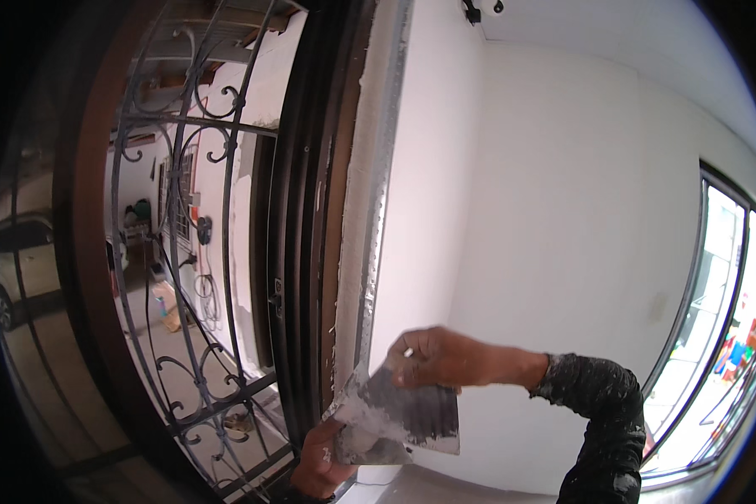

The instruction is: The person applies plaster to the wall around a window frame using a trowel and a smaller scraper. They repeatedly transfer plaster from the trowel to the scraper and smooth the surface along the frame edges.

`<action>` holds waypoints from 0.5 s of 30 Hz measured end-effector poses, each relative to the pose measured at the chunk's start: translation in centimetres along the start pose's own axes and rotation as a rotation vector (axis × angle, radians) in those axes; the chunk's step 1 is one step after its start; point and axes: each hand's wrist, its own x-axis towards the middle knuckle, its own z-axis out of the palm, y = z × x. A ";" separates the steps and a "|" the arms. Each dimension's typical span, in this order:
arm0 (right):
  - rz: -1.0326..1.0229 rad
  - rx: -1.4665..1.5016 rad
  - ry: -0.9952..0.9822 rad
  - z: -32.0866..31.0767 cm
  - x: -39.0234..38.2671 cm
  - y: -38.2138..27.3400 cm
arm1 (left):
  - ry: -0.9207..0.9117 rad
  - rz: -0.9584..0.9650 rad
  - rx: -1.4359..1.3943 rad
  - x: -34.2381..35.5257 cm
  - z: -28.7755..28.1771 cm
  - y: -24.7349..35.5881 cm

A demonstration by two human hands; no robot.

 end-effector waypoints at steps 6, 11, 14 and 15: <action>0.009 -0.056 0.077 0.7 -3.8 7.1 | 0.271 -0.034 0.152 -3.3 2.3 -1.9; 0.013 0.088 0.293 1.2 -7.7 15.1 | 0.287 -0.055 0.124 -4.7 2.7 -2.2; 0.096 0.389 0.253 3.7 -9.7 20.2 | 0.295 0.036 0.197 -5.4 1.2 -2.1; 0.148 0.545 0.326 5.2 -10.4 21.6 | 0.287 0.052 0.182 -5.6 0.7 -2.1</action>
